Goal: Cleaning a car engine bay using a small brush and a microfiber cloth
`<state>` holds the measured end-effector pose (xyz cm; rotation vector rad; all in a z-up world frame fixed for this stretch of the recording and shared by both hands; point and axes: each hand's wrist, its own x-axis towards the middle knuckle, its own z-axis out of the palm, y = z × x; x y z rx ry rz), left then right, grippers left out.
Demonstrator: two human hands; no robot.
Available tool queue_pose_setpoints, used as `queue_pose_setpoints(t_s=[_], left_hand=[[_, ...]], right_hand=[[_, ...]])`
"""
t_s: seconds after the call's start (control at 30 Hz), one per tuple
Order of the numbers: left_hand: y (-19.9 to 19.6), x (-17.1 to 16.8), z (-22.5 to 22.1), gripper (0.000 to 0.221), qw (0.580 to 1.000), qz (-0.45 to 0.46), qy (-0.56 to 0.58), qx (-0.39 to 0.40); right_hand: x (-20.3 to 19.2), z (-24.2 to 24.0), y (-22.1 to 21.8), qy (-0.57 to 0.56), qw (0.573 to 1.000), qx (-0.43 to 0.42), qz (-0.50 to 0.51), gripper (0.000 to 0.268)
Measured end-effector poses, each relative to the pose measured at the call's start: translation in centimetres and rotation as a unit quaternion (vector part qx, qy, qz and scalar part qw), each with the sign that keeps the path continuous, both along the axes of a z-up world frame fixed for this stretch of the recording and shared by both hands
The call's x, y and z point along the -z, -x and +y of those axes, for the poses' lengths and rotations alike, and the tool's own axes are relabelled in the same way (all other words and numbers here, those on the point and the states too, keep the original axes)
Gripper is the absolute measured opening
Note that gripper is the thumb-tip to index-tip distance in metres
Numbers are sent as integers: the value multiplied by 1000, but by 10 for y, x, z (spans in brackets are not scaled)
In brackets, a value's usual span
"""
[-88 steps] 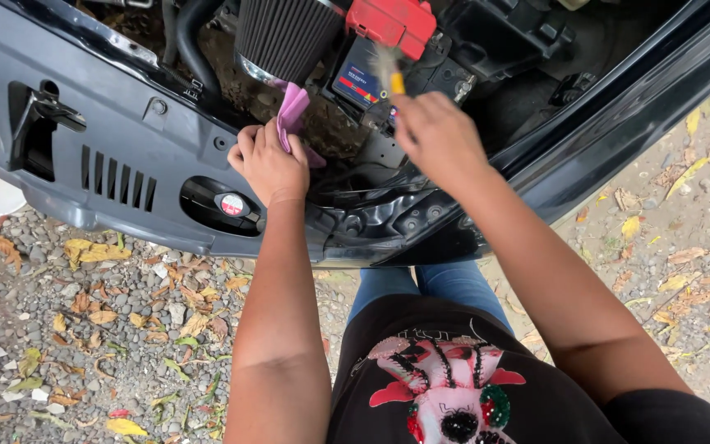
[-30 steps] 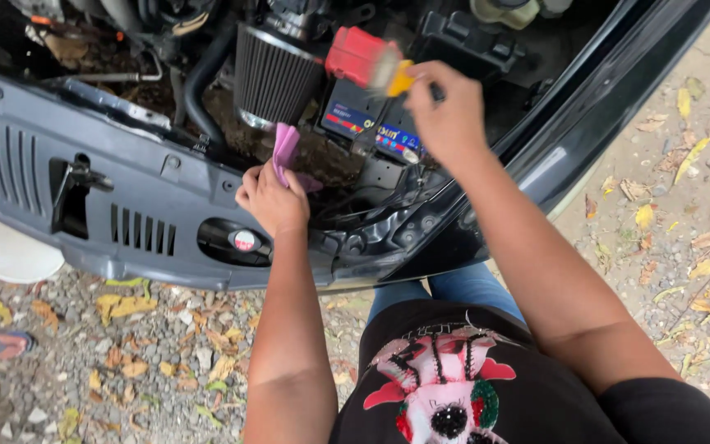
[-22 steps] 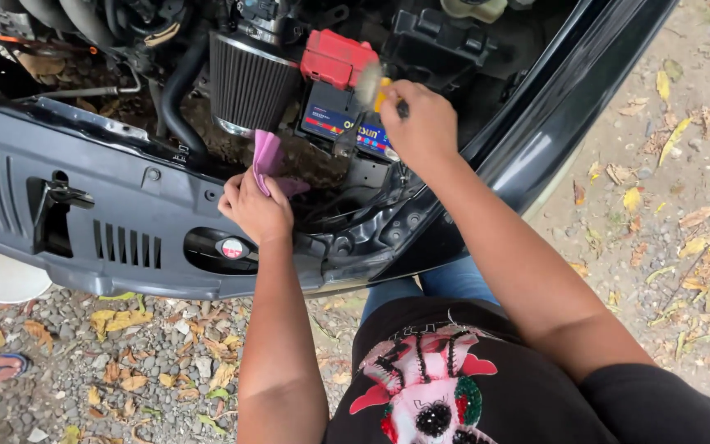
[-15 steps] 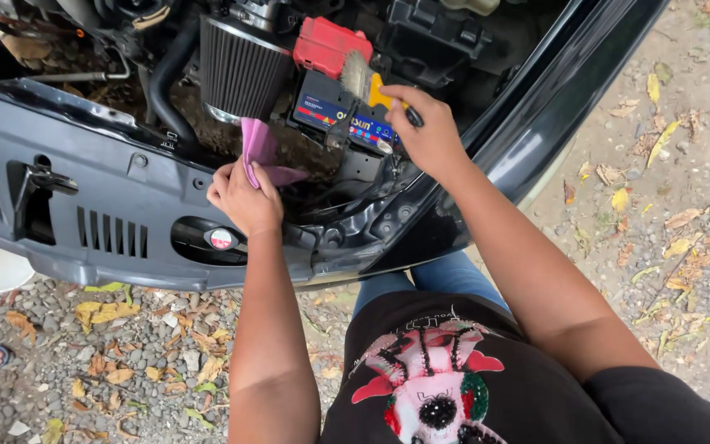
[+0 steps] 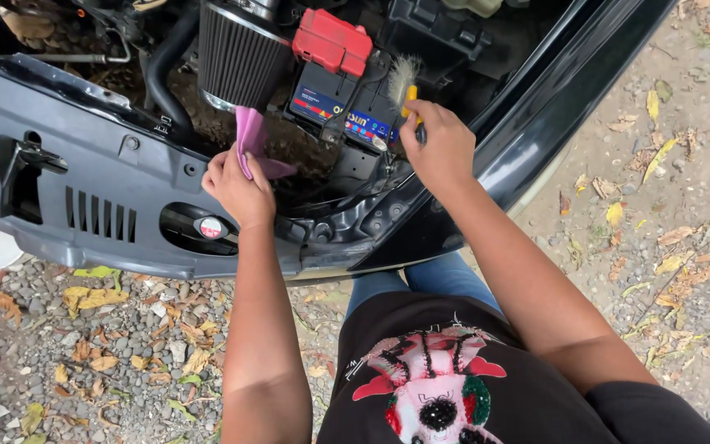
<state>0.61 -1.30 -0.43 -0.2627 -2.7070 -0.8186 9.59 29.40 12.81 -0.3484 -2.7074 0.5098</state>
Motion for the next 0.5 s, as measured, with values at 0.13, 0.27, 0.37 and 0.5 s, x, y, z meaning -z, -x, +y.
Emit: queue_pose_setpoints(t_s=[0.13, 0.27, 0.37, 0.5], left_hand=[[-11, -53, 45, 32, 993, -19, -117, 27], [-18, -94, 112, 63, 959, -40, -175, 219], [-27, -74, 139, 73, 933, -75, -159, 314], [-27, -51, 151, 54, 942, -115, -164, 271]], right_hand=[[6, -17, -4, 66, 996, -34, -41, 23], [7, -33, -1, 163, 982, -2, -98, 28], [-3, -37, 7, 215, 963, 54, -153, 32], [-7, -35, 13, 206, 955, 56, -208, 40]])
